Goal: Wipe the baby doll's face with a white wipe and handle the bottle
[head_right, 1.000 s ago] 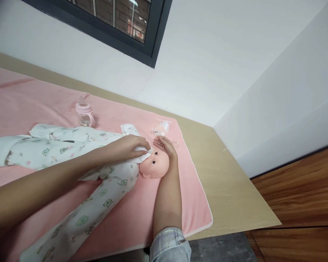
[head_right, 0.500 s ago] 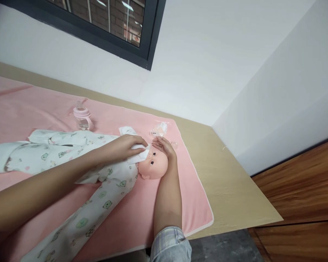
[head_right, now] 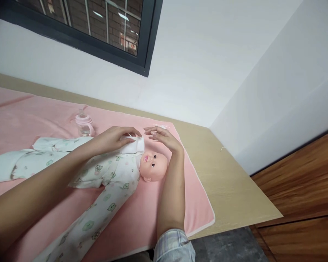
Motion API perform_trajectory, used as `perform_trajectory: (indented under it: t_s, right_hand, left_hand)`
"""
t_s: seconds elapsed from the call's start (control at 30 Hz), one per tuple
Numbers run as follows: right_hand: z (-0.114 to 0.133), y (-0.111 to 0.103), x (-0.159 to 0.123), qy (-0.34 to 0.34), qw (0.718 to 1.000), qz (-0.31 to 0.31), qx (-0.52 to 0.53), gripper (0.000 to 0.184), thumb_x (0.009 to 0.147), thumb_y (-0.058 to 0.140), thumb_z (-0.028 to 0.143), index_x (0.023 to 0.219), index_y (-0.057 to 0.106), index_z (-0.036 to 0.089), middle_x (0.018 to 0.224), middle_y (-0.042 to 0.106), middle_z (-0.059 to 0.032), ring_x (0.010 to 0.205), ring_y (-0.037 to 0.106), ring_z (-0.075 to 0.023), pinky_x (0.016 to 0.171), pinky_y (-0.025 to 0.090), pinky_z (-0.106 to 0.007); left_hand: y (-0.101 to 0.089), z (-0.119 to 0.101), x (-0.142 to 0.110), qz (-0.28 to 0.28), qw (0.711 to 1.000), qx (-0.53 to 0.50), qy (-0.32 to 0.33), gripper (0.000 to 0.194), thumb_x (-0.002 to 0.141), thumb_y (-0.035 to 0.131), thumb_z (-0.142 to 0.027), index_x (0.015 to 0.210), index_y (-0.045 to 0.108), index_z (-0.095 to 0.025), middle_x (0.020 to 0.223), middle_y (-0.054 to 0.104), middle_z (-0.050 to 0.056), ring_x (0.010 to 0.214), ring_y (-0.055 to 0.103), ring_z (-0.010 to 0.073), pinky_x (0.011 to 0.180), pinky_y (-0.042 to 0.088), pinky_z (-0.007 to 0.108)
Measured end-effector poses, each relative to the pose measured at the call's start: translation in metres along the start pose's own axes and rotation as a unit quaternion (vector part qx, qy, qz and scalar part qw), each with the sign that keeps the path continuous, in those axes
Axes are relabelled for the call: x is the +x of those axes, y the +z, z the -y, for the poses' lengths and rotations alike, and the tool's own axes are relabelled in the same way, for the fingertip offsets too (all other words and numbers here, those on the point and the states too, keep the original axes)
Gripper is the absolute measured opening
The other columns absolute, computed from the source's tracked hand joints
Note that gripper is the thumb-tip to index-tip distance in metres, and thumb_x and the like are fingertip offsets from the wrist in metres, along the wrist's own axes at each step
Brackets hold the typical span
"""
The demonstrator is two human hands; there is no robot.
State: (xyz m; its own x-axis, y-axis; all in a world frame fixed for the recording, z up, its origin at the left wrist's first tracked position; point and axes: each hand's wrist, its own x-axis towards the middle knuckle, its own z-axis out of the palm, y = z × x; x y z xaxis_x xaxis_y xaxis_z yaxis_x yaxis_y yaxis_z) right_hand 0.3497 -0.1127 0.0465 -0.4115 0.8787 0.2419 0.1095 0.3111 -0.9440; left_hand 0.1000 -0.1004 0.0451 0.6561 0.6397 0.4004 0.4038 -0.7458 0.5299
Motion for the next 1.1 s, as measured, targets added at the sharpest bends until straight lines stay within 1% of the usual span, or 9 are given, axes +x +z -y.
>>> perform_trajectory:
  t_s: [0.13,0.23,0.37,0.5,0.57,0.73,0.9,1.0,1.1]
  right_hand:
    - [0.025,0.025,0.002,0.001,0.993,0.028,-0.114,0.025,0.088,0.064,0.044,0.096,0.076,0.024,0.129,0.063,-0.0037,0.128,0.054,-0.0221,0.107,0.043,-0.037]
    - [0.031,0.036,0.006,0.011,0.985,0.041,-0.166,0.027,0.087,0.065,0.046,0.095,0.074,0.021,0.119,0.066,-0.0057,0.118,0.058,-0.0203,0.105,0.044,-0.037]
    - [0.031,0.039,0.009,0.007,0.974,0.016,-0.228,0.03,0.086,0.065,0.049,0.091,0.072,0.02,0.103,0.067,-0.0049,0.104,0.06,-0.018,0.104,0.042,-0.039]
    - [0.03,0.039,0.009,-0.019,0.974,0.029,-0.223,0.03,0.085,0.066,0.049,0.09,0.07,0.02,0.118,0.063,-0.0063,0.116,0.057,-0.0183,0.108,0.04,-0.038]
    - [0.03,0.04,0.009,-0.029,0.974,0.038,-0.223,0.03,0.085,0.066,0.049,0.089,0.07,0.02,0.12,0.062,-0.0064,0.118,0.056,-0.0182,0.108,0.041,-0.037]
    - [0.029,0.043,0.011,-0.018,0.97,0.035,-0.238,0.027,0.084,0.068,0.045,0.087,0.07,0.018,0.098,0.068,-0.005,0.099,0.062,-0.017,0.099,0.046,-0.036]
    - [0.021,0.033,0.014,0.0,0.976,0.013,-0.219,0.023,0.08,0.07,0.039,0.085,0.071,0.017,0.092,0.071,-0.0049,0.091,0.064,-0.0164,0.09,0.048,-0.033]
    - [0.008,0.016,0.012,0.002,0.978,-0.025,-0.206,0.022,0.078,0.07,0.036,0.089,0.071,0.017,0.099,0.071,-0.0059,0.091,0.063,-0.0161,0.085,0.048,-0.031]
    - [-0.011,-0.007,0.008,0.042,0.972,-0.08,-0.218,0.026,0.077,0.069,0.036,0.094,0.072,0.017,0.097,0.071,-0.0056,0.081,0.061,-0.014,0.078,0.048,-0.028]
  left_hand:
    - [-0.004,0.002,-0.003,-0.022,1.0,-0.012,-0.015,0.038,0.087,0.055,-0.028,0.124,0.053,-0.019,0.103,0.072,0.005,0.099,0.066,0.0243,0.084,0.049,0.034]
    - [-0.008,0.002,-0.005,-0.027,0.999,-0.023,-0.012,0.041,0.088,0.055,-0.028,0.129,0.049,-0.021,0.102,0.073,0.003,0.098,0.067,0.0233,0.082,0.048,0.032]
    - [-0.01,0.001,-0.006,-0.026,0.999,-0.015,-0.013,0.046,0.088,0.055,-0.025,0.134,0.048,-0.023,0.102,0.073,0.003,0.097,0.067,0.0229,0.082,0.048,0.032]
    - [-0.01,0.003,-0.005,-0.03,0.999,-0.015,-0.01,0.046,0.088,0.054,-0.024,0.134,0.048,-0.023,0.105,0.074,0.003,0.1,0.067,0.0233,0.083,0.048,0.032]
    - [-0.01,0.003,-0.005,-0.028,0.999,-0.022,-0.005,0.046,0.088,0.053,-0.024,0.134,0.048,-0.023,0.106,0.074,0.003,0.101,0.067,0.0231,0.084,0.048,0.032]
    - [-0.011,0.001,-0.005,-0.034,0.999,-0.035,-0.002,0.047,0.088,0.052,-0.024,0.134,0.048,-0.024,0.102,0.075,0.002,0.1,0.068,0.023,0.085,0.049,0.034]
    - [-0.015,0.005,-0.005,-0.066,0.997,-0.031,-0.017,0.049,0.086,0.057,-0.031,0.134,0.049,-0.022,0.113,0.07,0.006,0.105,0.065,0.0238,0.091,0.05,0.037]
    - [-0.022,0.006,-0.006,-0.1,0.994,-0.025,-0.031,0.047,0.087,0.059,-0.038,0.13,0.052,-0.02,0.115,0.068,0.008,0.105,0.065,0.0246,0.093,0.051,0.039]
    - [-0.033,0.007,-0.009,-0.117,0.992,-0.039,-0.041,0.044,0.089,0.06,-0.042,0.127,0.056,-0.021,0.113,0.069,0.007,0.102,0.066,0.0239,0.091,0.052,0.038]
